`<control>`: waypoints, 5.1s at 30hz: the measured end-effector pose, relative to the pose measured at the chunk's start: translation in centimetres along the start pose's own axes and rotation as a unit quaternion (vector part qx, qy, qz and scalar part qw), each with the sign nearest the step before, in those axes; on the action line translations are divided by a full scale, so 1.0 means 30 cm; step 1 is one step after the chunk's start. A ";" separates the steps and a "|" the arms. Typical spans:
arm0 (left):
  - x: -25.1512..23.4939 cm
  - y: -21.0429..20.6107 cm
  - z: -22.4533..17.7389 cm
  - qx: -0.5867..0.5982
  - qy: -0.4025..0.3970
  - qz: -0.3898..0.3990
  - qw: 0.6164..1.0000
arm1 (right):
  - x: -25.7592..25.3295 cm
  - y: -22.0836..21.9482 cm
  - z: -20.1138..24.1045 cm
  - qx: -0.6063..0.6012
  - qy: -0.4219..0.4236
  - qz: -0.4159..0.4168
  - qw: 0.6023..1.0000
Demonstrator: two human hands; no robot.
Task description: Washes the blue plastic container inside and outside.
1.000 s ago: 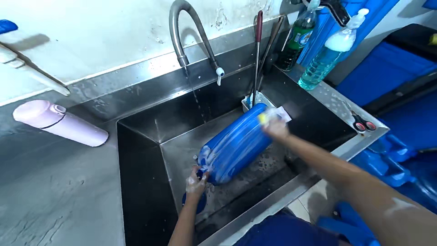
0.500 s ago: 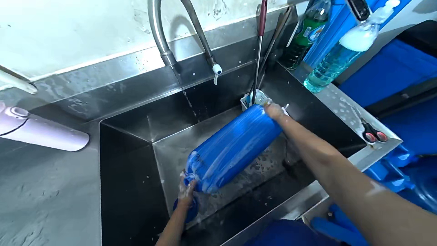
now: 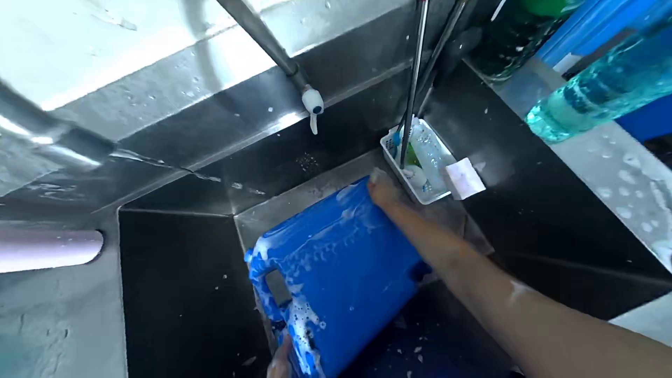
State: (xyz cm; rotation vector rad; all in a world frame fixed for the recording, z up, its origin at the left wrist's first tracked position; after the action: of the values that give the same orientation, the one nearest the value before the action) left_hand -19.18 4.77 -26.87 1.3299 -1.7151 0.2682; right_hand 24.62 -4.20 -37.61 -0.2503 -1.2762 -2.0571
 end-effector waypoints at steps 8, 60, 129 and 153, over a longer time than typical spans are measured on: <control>0.008 -0.059 -0.141 0.021 -0.108 0.149 0.983 | 0.772 -0.152 0.397 -0.054 0.470 -0.083 0.877; -0.128 0.238 -0.349 -0.140 -0.282 -0.015 0.949 | 0.986 0.131 0.237 0.254 0.399 0.191 0.860; 0.064 -0.014 -0.356 -0.206 -0.360 0.170 0.894 | 0.174 -0.103 0.567 -0.064 0.362 0.122 0.922; -0.104 -0.015 -0.346 0.073 -0.245 0.017 0.967 | 0.830 0.282 0.717 -0.047 0.410 -0.107 0.904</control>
State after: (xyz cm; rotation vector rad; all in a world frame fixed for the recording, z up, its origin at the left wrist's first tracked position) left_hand -13.40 13.35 -23.64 1.5671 -2.1643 0.0865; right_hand 7.59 0.35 -8.58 0.6856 -0.6893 -2.0420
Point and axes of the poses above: each hand's wrist, its own x-axis away from the middle knuckle, its own y-axis out of the back of the hand, z = x × y, the point moved 10 cm from there along -x, towards the middle knuckle, and after that the axes turned 8 degrees about x, right-handed, at the moved point
